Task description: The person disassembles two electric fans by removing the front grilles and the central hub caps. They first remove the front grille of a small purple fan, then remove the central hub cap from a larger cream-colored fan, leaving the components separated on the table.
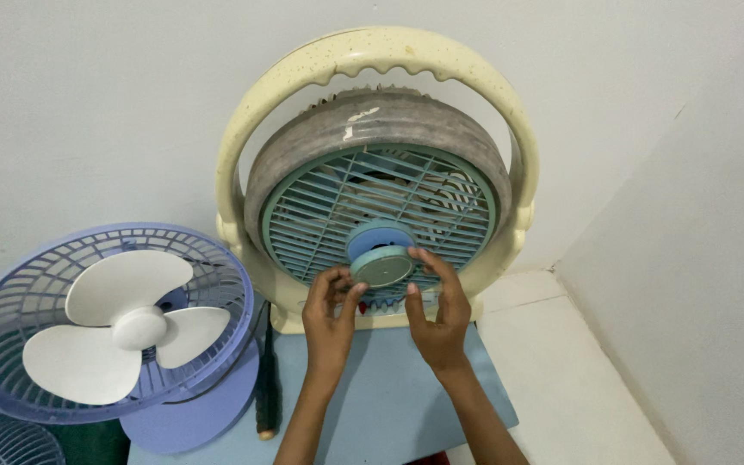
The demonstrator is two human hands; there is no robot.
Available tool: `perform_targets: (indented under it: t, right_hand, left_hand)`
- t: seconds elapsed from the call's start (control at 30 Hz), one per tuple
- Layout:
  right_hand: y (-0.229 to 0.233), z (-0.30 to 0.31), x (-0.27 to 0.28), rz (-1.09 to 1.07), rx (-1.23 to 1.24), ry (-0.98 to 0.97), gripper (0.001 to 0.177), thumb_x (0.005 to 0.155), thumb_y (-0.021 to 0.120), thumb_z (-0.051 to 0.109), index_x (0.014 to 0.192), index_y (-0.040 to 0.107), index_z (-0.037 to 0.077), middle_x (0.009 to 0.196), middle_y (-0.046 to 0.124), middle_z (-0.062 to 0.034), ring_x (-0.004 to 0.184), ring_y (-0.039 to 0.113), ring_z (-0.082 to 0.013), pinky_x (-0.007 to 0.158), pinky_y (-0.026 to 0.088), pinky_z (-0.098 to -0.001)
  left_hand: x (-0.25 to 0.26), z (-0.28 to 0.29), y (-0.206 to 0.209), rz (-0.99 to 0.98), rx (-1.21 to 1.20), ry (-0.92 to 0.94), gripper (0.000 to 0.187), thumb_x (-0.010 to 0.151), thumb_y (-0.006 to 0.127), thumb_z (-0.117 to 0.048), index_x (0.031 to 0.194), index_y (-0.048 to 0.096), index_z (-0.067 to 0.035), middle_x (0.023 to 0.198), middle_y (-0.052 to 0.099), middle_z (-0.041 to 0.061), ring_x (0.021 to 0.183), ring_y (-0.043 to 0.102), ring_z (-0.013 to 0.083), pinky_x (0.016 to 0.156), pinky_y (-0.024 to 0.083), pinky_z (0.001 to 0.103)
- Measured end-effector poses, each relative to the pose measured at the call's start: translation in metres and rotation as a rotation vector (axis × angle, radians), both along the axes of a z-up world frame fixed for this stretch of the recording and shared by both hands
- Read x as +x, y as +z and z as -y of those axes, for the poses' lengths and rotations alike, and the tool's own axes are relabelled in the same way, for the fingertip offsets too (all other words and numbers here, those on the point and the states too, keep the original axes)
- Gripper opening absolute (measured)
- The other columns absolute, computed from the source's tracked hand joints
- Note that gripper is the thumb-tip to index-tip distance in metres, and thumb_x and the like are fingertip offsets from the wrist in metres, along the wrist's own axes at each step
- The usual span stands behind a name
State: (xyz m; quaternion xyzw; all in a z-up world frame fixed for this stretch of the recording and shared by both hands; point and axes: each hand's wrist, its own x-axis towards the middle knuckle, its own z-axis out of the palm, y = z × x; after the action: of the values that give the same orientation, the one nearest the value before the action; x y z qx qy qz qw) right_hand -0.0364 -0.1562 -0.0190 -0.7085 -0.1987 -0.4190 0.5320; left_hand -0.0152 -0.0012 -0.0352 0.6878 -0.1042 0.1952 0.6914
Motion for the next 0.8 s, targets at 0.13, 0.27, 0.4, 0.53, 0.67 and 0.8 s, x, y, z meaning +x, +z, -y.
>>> perform_targets:
  t: [0.13,0.27,0.4,0.53,0.67,0.8]
  right_hand:
    - [-0.015,0.002,-0.004,0.022,0.039,-0.004,0.046,0.097,0.066,-0.003,0.141,0.055,0.005,0.134,0.067,-0.0112,0.127,0.064,-0.0216,0.109,0.052,-0.0356]
    - [-0.025,0.003,-0.009,-0.056,0.065,-0.036,0.049,0.088,0.07,-0.006,0.134,0.058,0.005,0.133,0.064,-0.0108,0.119,0.063,-0.0201,0.095,0.055,-0.0301]
    - [-0.03,0.009,-0.017,-0.153,-0.034,-0.028,0.043,0.082,0.074,-0.008,0.121,0.068,0.007,0.127,0.069,-0.0078,0.117,0.065,-0.0216,0.094,0.055,-0.0309]
    - [-0.035,0.013,-0.023,-0.219,-0.026,0.039,0.033,0.077,0.076,-0.006,0.107,0.073,0.008,0.121,0.071,-0.0065,0.114,0.068,-0.0221,0.089,0.059,-0.031]
    - [-0.035,0.017,-0.03,-0.077,-0.167,-0.064,0.028,0.071,0.079,-0.005,0.096,0.074,0.007,0.117,0.071,-0.0055,0.119,0.065,-0.0249,0.101,0.055,-0.0365]
    - [-0.033,0.02,-0.035,-0.017,-0.267,-0.136,0.027,0.07,0.081,-0.003,0.093,0.075,0.01,0.115,0.072,-0.0026,0.121,0.063,-0.0246,0.101,0.056,-0.0368]
  left_hand:
    - [-0.003,-0.006,-0.014,-0.018,-0.055,-0.034,0.026,0.091,0.073,-0.006,0.115,0.064,-0.001,0.108,0.068,0.007,0.097,0.07,0.0154,0.08,0.059,0.028]
    - [-0.01,-0.009,-0.022,-0.009,-0.028,-0.057,0.024,0.09,0.069,0.003,0.114,0.065,0.0,0.114,0.065,0.008,0.102,0.07,0.0169,0.083,0.059,0.03]
    - [-0.015,-0.01,-0.025,0.053,-0.028,-0.079,0.027,0.088,0.064,0.01,0.114,0.064,0.001,0.119,0.063,0.009,0.113,0.068,0.019,0.091,0.058,0.03]
    - [-0.019,-0.009,-0.03,0.027,-0.132,-0.123,0.032,0.091,0.061,0.01,0.121,0.065,0.001,0.127,0.063,0.01,0.12,0.066,0.0198,0.096,0.056,0.03]
    - [-0.024,-0.006,-0.032,-0.09,-0.2,-0.139,0.033,0.101,0.059,-0.003,0.133,0.067,0.0,0.135,0.067,0.013,0.106,0.067,0.017,0.083,0.055,0.029]
    - [-0.034,-0.008,-0.028,-0.135,-0.249,-0.187,0.039,0.102,0.06,-0.018,0.136,0.067,0.0,0.139,0.069,0.015,0.084,0.066,0.015,0.065,0.056,0.027]
